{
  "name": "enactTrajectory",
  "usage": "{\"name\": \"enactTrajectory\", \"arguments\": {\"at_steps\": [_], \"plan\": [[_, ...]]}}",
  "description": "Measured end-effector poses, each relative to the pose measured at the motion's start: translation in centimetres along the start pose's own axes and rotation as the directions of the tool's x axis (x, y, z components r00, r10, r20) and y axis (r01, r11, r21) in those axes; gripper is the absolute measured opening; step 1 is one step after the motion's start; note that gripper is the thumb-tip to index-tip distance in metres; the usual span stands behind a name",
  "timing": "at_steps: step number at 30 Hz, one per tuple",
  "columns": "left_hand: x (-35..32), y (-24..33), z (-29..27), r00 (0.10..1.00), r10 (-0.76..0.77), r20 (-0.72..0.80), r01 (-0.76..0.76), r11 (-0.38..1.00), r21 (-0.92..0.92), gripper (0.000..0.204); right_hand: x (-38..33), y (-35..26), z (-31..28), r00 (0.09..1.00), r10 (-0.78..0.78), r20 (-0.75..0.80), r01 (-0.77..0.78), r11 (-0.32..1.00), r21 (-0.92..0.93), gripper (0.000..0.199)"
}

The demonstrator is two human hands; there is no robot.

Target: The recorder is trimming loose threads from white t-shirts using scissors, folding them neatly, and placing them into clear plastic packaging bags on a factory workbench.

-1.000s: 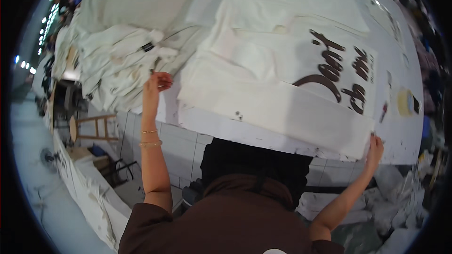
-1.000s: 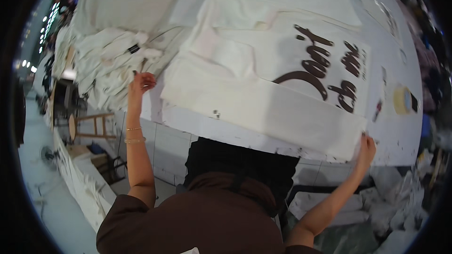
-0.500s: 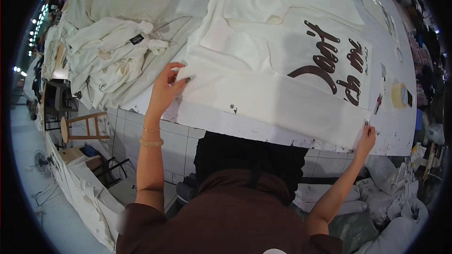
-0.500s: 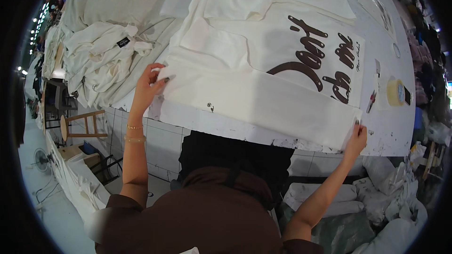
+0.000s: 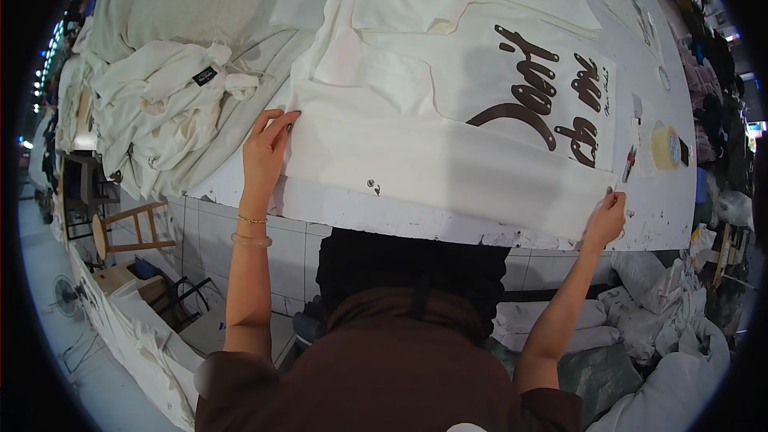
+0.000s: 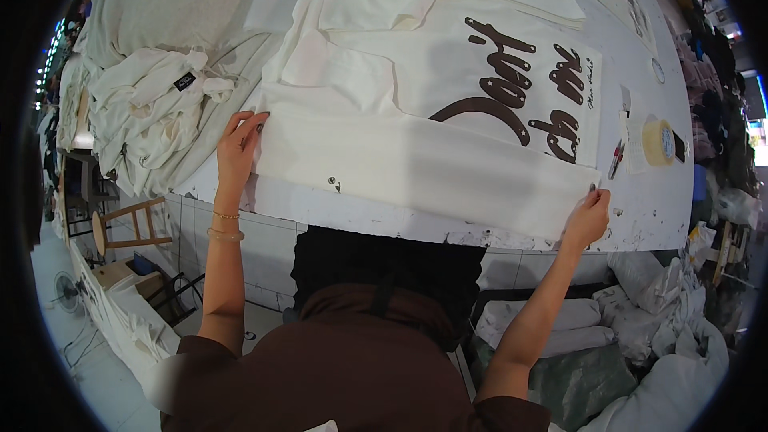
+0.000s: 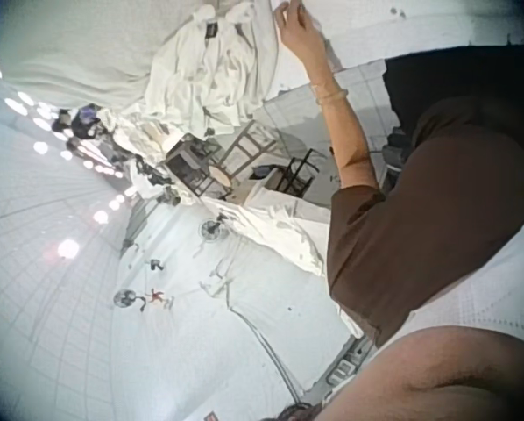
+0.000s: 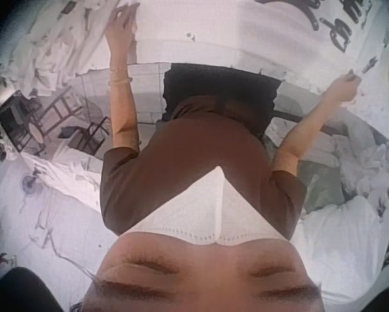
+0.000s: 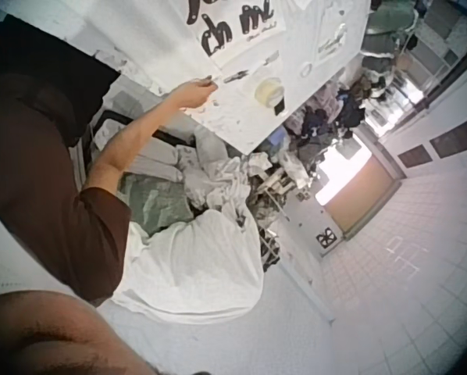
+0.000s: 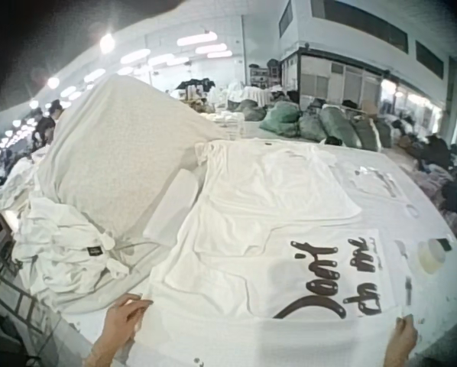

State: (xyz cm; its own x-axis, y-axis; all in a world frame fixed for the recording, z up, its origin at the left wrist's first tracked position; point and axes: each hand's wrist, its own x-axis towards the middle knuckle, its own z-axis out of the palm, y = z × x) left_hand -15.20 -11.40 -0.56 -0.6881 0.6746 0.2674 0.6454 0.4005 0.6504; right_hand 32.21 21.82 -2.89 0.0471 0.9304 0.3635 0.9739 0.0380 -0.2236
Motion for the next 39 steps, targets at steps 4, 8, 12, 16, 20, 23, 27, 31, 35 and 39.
{"name": "enactTrajectory", "arguments": {"at_steps": [4, 8, 12, 16, 20, 23, 27, 31, 35, 39], "plan": [[0.3, 1.8, -1.1, 0.994, 0.044, -0.103, -0.018, 0.971, 0.239, 0.026, 0.3, -1.3, -1.5, 0.99, -0.085, -0.11, 0.062, 0.979, -0.196, 0.011], [-2.3, 4.0, -0.2, 0.973, 0.167, -0.159, -0.161, 0.986, 0.051, 0.019, -2.8, -8.8, -5.0, 0.784, -0.601, -0.156, 0.618, 0.736, 0.275, 0.017], [-4.8, 8.4, 3.0, 0.932, 0.289, 0.217, -0.296, 0.955, -0.002, 0.031, -2.8, -14.3, -4.1, 0.671, -0.661, 0.336, 0.4, 0.705, 0.586, 0.013], [-6.0, 10.1, 3.8, 0.939, 0.296, 0.173, -0.282, 0.954, -0.103, 0.037, -3.0, -26.0, -5.1, 0.706, -0.647, 0.288, 0.095, 0.49, 0.867, 0.016], [-5.4, 10.3, 4.4, 0.971, 0.207, 0.123, -0.155, 0.928, -0.339, 0.035, -4.6, -34.4, 2.4, 0.57, -0.78, 0.259, 0.344, 0.513, 0.787, 0.036], [-4.6, 8.5, 3.2, 0.99, 0.139, -0.01, -0.138, 0.975, -0.176, 0.034, -5.2, -36.4, 2.9, 0.461, -0.72, 0.519, 0.236, 0.663, 0.71, 0.043], [-2.5, 2.5, -0.7, 0.946, -0.162, -0.28, 0.151, 0.987, -0.06, 0.028, -4.3, -33.8, 3.9, 0.464, -0.805, 0.37, 0.356, 0.552, 0.754, 0.043], [-1.5, -0.3, -2.6, 0.919, -0.394, 0.038, 0.395, 0.911, -0.12, 0.018, -3.5, -33.5, 2.7, 0.306, -0.803, 0.512, 0.233, 0.585, 0.777, 0.037], [0.2, -1.1, -1.1, 0.947, -0.32, 0.008, 0.308, 0.905, -0.294, 0.017, -2.9, -34.7, 3.0, 0.425, -0.821, 0.381, 0.215, 0.5, 0.839, 0.032], [1.1, -1.1, 2.0, 0.955, -0.276, -0.109, 0.266, 0.959, -0.095, 0.02, -1.4, -32.8, 4.5, 0.581, -0.787, 0.207, 0.276, 0.43, 0.859, 0.023]]}}
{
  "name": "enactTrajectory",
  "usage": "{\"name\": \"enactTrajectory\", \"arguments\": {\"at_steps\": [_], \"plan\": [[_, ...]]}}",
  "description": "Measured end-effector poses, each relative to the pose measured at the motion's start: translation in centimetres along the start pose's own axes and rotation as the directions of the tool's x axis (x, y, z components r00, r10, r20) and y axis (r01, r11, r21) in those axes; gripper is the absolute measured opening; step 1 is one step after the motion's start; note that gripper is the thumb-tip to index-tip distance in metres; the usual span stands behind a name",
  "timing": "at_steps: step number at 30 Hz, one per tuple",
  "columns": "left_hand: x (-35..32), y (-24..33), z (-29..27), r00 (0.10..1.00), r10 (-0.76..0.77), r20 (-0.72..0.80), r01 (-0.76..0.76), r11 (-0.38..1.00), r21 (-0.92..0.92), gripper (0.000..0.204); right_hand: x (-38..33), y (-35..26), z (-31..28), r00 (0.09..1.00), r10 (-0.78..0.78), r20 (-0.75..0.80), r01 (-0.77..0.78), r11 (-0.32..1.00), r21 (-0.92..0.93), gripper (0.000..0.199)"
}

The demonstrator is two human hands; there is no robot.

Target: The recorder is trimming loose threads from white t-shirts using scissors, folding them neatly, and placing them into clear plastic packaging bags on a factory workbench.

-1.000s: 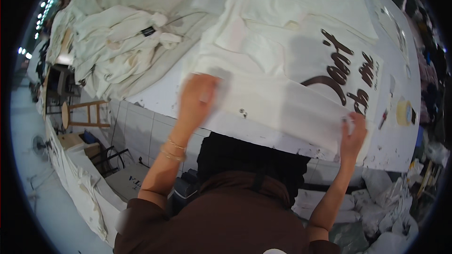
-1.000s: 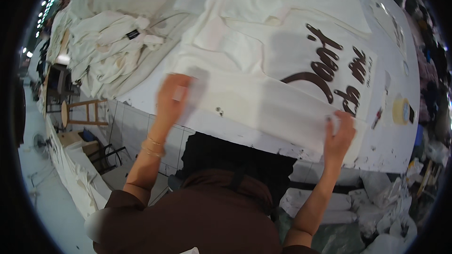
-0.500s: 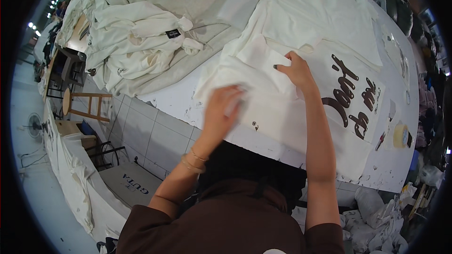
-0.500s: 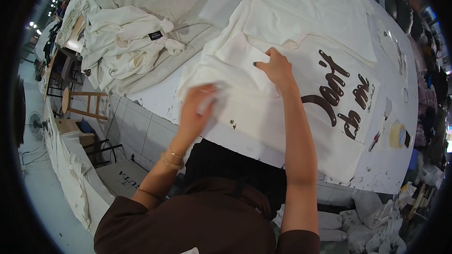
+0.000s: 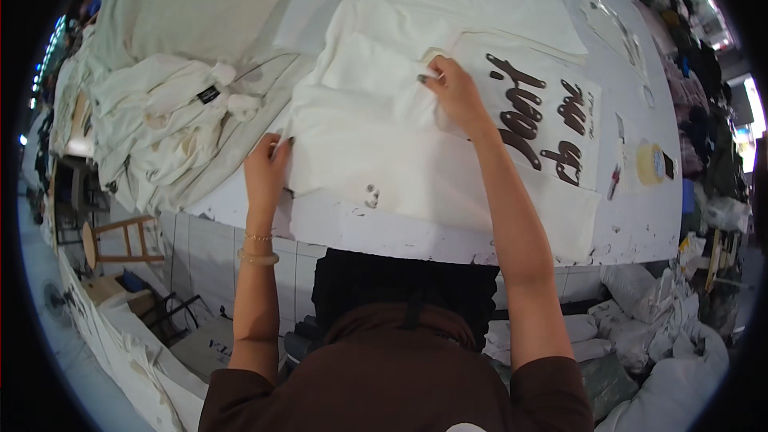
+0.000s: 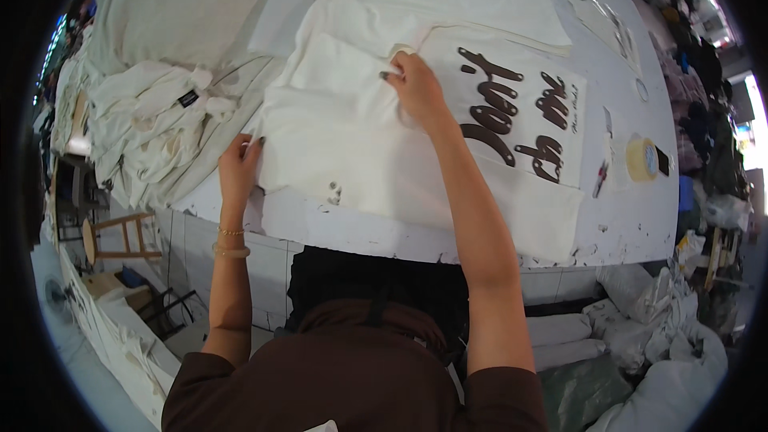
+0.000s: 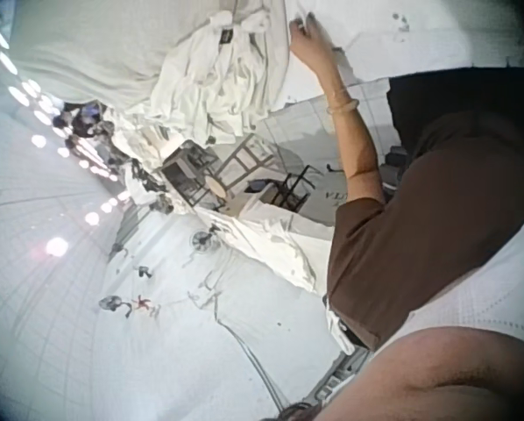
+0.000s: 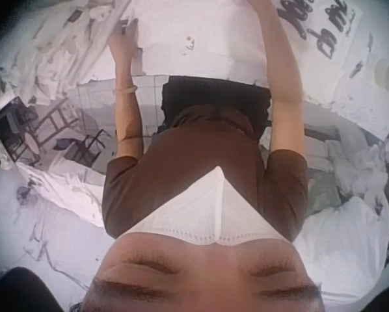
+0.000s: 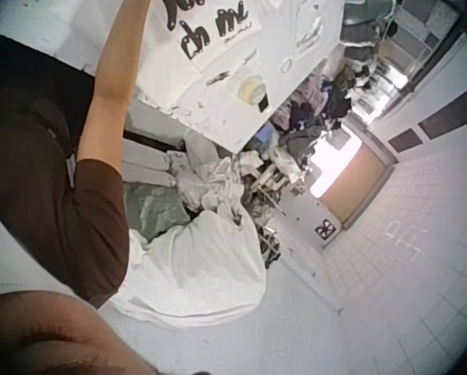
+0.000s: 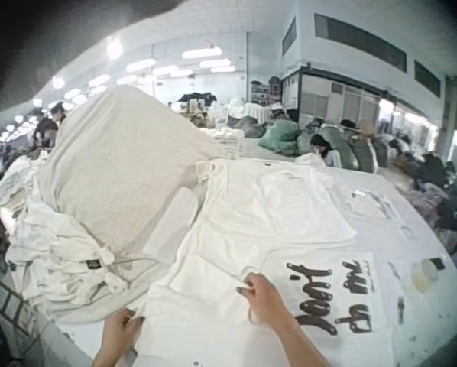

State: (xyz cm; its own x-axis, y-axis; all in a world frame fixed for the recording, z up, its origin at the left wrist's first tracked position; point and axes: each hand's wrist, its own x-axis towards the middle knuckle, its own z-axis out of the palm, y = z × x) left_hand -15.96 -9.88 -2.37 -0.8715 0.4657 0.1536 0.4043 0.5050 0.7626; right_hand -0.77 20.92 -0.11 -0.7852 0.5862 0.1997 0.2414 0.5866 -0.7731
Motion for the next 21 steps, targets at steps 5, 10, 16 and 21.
{"name": "enactTrajectory", "arguments": {"at_steps": [5, 10, 16, 21], "plan": [[-0.6, -0.5, -2.3, 0.998, -0.057, 0.002, 0.056, 0.993, 0.107, 0.02, -5.9, 0.3, -7.0, 0.946, 0.282, 0.157, -0.257, 0.953, -0.162, 0.024], [-0.3, -0.4, -3.9, 0.965, -0.103, 0.242, 0.13, 0.987, -0.099, 0.015, -16.5, 6.8, -20.5, 0.785, 0.619, -0.03, -0.441, 0.524, -0.729, 0.031], [0.2, -1.5, -4.4, 0.942, -0.123, 0.313, 0.177, 0.973, -0.15, 0.013, -19.4, 11.1, -25.8, 0.837, 0.542, -0.07, -0.518, 0.747, -0.416, 0.022], [-0.4, -1.2, -3.8, 0.976, -0.077, 0.205, 0.093, 0.993, -0.068, 0.013, -21.0, 9.6, -22.5, 0.837, 0.282, -0.469, -0.534, 0.611, -0.585, 0.034]]}}
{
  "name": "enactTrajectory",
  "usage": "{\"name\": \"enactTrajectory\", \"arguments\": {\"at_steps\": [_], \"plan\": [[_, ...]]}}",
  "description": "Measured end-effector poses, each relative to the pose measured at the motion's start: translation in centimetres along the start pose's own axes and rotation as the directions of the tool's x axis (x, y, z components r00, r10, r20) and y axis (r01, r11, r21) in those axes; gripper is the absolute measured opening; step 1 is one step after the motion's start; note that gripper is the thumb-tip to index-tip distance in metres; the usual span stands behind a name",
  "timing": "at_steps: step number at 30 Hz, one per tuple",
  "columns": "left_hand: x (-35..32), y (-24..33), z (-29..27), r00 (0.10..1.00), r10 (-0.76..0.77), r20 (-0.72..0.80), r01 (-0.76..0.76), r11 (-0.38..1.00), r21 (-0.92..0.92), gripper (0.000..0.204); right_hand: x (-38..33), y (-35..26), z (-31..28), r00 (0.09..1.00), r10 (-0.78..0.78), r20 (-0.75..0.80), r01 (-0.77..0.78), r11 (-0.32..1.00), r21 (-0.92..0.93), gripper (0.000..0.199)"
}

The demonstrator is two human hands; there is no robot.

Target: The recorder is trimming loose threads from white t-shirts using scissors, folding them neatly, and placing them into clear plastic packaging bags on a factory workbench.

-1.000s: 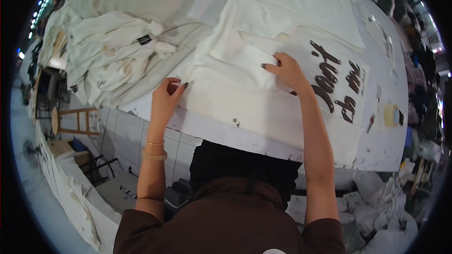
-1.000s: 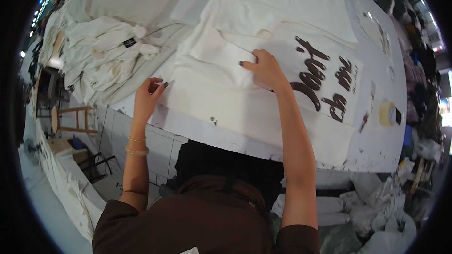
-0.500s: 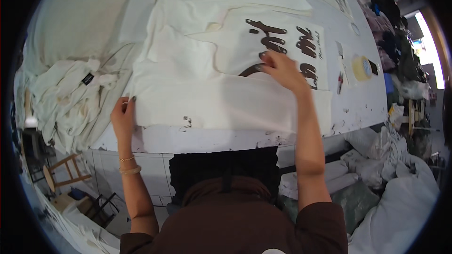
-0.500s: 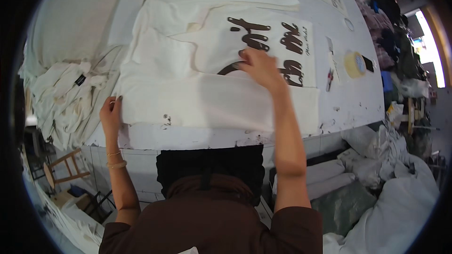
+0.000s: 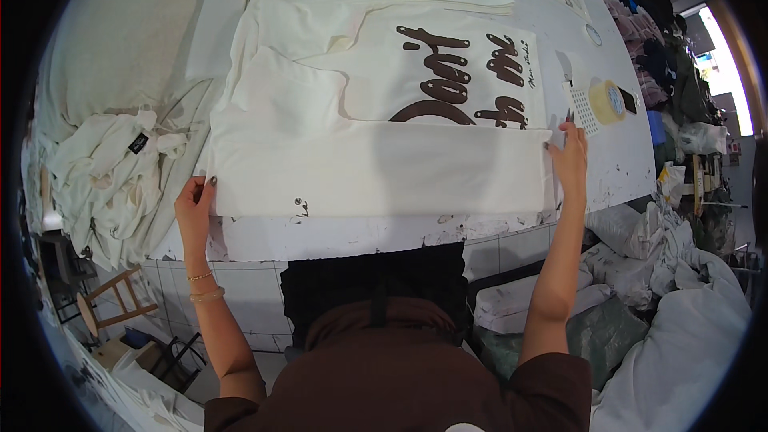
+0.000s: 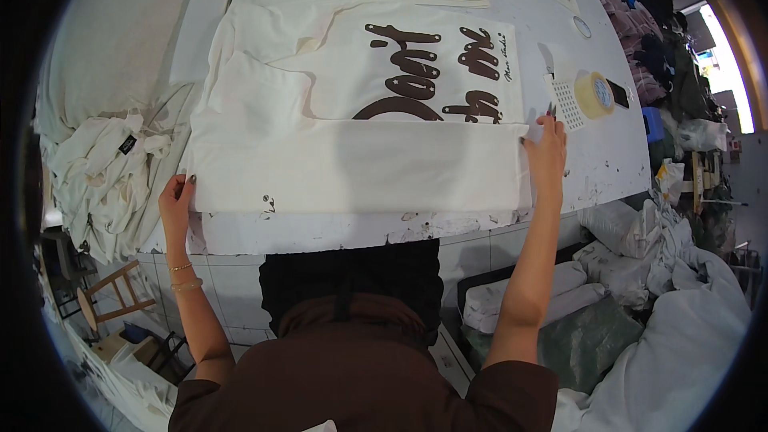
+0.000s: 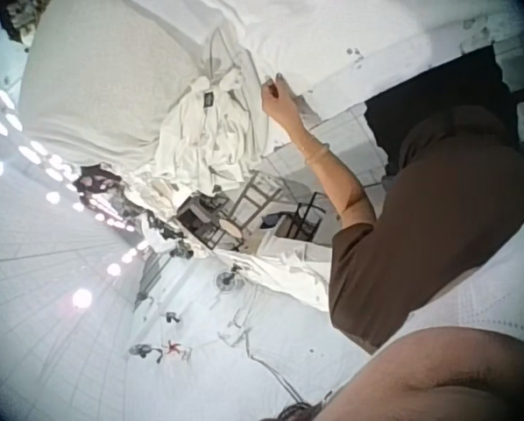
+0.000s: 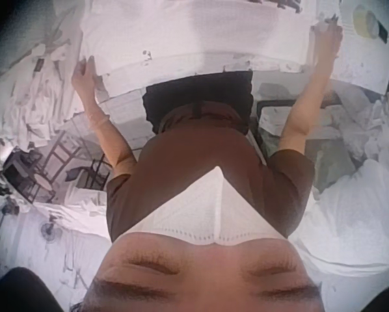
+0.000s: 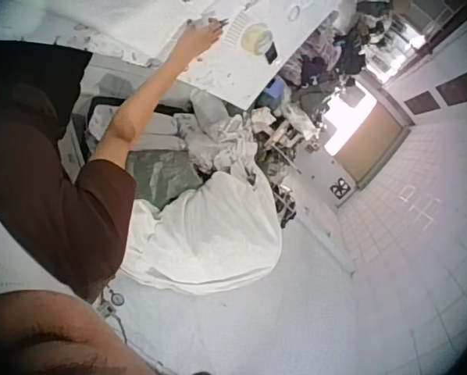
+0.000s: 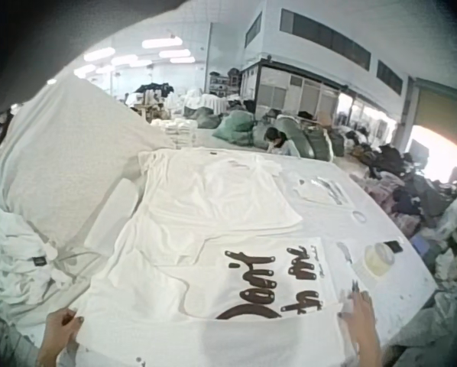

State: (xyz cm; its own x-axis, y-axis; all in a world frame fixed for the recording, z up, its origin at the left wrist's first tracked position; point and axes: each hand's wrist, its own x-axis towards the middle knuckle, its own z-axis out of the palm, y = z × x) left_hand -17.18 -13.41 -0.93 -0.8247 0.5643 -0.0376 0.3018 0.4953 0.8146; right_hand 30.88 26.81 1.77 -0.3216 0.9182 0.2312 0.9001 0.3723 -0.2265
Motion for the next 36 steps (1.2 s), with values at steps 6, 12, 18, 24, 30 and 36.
{"name": "enactTrajectory", "arguments": {"at_steps": [6, 12, 18, 24, 30, 36], "plan": [[-0.5, 0.8, 0.4, 0.997, 0.054, -0.053, -0.048, 0.994, 0.097, 0.014, -10.3, -4.9, 2.3, 0.983, -0.106, 0.153, 0.124, 0.985, -0.119, 0.053], [-3.3, 1.3, 1.3, 0.959, 0.14, -0.245, -0.098, 0.979, 0.177, 0.015, -8.3, -6.6, -1.4, 0.944, 0.135, 0.302, -0.072, 0.974, -0.213, 0.042], [-7.0, 6.9, 6.7, 0.994, 0.104, 0.032, -0.094, 0.971, -0.219, 0.019, 0.4, -21.8, 5.2, 0.919, -0.353, 0.175, 0.075, 0.592, 0.802, 0.024], [-4.4, 6.7, 7.0, 0.899, -0.12, 0.42, 0.417, 0.521, -0.744, 0.055, 1.7, -33.9, 9.3, 0.638, -0.541, 0.548, -0.053, 0.679, 0.732, 0.039], [-1.9, 3.8, 4.4, 0.717, -0.106, 0.689, 0.695, 0.187, -0.694, 0.083, -7.5, -33.3, 3.4, 0.326, -0.926, 0.191, 0.605, 0.36, 0.71, 0.04], [-0.4, 6.1, 3.8, 0.785, -0.313, 0.535, 0.595, 0.623, -0.508, 0.042, -10.6, -27.5, 3.7, 0.509, -0.854, 0.104, 0.656, 0.463, 0.597, 0.033]]}}
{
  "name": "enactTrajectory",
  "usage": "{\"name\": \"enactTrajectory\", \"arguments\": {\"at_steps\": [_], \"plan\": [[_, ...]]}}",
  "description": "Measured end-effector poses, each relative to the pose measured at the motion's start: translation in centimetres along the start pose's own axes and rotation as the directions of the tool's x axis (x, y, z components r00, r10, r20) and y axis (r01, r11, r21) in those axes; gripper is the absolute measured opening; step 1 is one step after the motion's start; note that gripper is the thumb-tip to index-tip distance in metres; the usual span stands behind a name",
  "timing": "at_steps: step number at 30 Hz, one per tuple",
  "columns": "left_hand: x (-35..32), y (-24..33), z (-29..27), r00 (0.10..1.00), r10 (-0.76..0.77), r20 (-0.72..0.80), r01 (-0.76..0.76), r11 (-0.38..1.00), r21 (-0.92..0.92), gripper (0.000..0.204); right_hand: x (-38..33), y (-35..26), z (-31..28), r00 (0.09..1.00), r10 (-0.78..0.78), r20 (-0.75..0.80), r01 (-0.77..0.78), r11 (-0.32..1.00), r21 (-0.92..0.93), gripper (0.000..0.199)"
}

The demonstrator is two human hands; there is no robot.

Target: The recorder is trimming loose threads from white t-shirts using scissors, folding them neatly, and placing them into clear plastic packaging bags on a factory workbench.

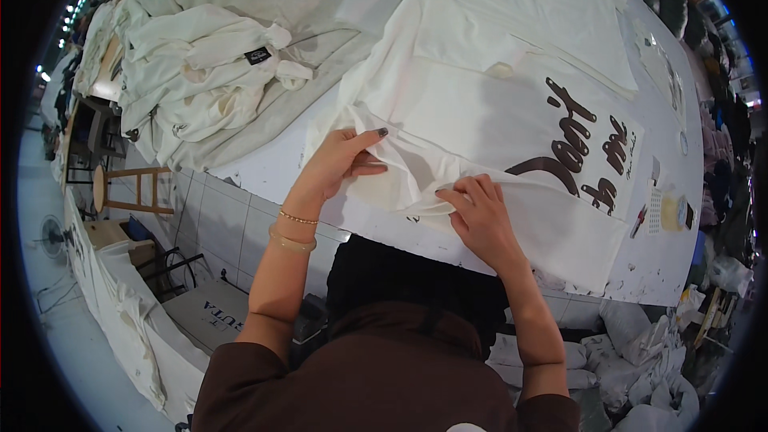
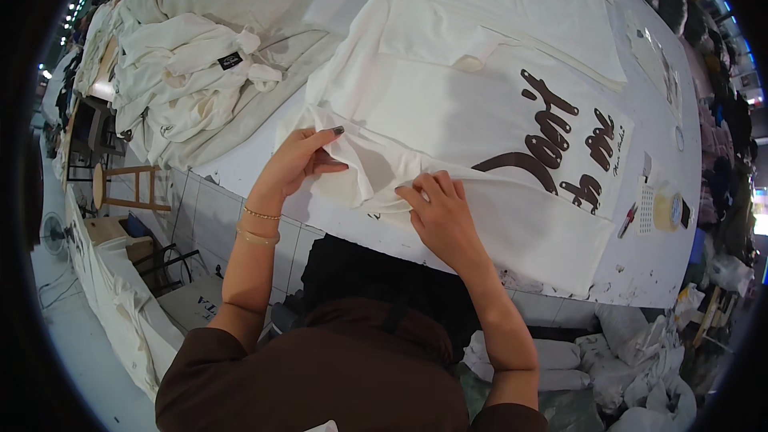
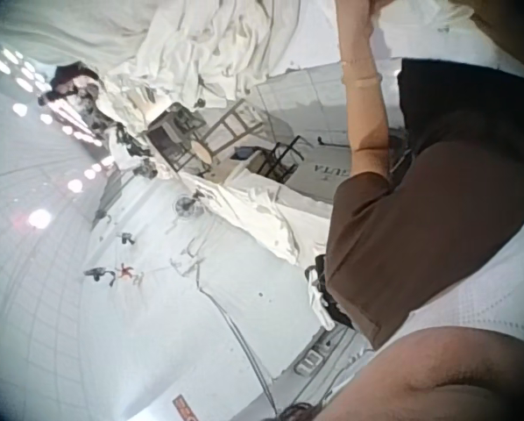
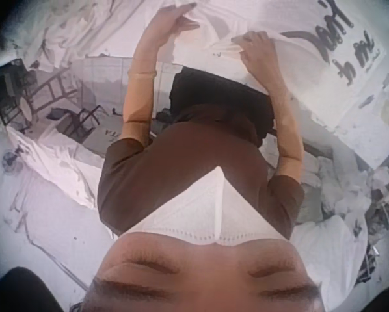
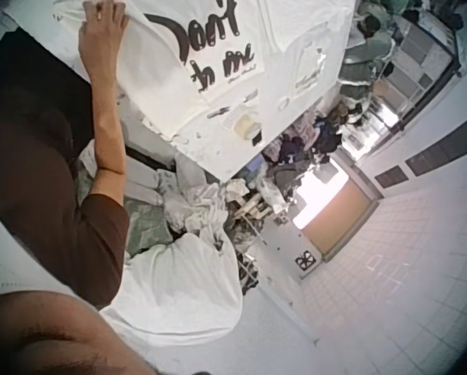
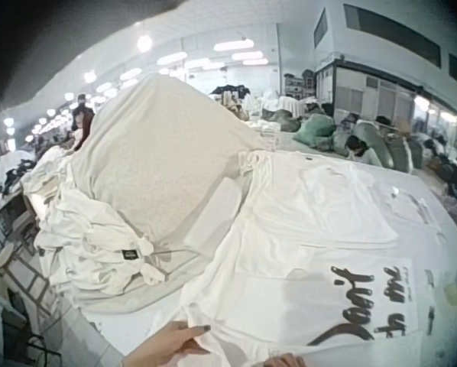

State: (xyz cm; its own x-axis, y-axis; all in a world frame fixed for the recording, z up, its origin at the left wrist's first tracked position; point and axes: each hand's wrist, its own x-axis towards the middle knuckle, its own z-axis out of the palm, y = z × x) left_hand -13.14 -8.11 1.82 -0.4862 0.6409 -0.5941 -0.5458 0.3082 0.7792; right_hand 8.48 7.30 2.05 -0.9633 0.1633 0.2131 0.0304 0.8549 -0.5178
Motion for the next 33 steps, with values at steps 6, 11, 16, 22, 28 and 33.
{"name": "enactTrajectory", "arguments": {"at_steps": [6, 11, 16, 22, 28, 33], "plan": [[0.6, 1.6, -1.3, 0.987, 0.124, -0.1, -0.118, 0.991, 0.065, 0.022, -1.4, 0.6, -0.3, 0.979, -0.028, -0.202, 0.019, 0.999, -0.048, 0.03], [0.7, 1.1, 0.0, 0.911, 0.361, -0.201, -0.275, 0.893, 0.357, 0.022, -1.6, 1.3, 0.7, 0.97, -0.039, -0.238, 0.007, 0.991, -0.133, 0.025], [3.2, -0.6, -0.4, 0.643, 0.732, -0.226, -0.323, 0.527, 0.786, 0.018, -1.8, 1.4, 0.6, 0.907, -0.19, -0.376, 0.102, 0.965, -0.241, 0.019], [3.4, -1.3, 1.2, 0.432, 0.887, -0.163, -0.22, 0.279, 0.935, 0.014, -2.4, 0.1, -0.7, 0.99, -0.001, -0.143, -0.017, 0.991, -0.129, 0.034], [4.0, -1.5, 0.0, 0.342, 0.933, -0.111, -0.299, 0.22, 0.928, 0.019, -2.0, -0.5, 2.4, 0.983, 0.182, -0.034, -0.185, 0.965, -0.187, 0.066], [2.6, -2.3, -3.2, 0.386, 0.92, -0.068, -0.175, 0.145, 0.974, 0.027, -7.0, 3.7, -2.9, 0.81, 0.352, -0.47, -0.421, 0.906, -0.046, 0.053]]}}
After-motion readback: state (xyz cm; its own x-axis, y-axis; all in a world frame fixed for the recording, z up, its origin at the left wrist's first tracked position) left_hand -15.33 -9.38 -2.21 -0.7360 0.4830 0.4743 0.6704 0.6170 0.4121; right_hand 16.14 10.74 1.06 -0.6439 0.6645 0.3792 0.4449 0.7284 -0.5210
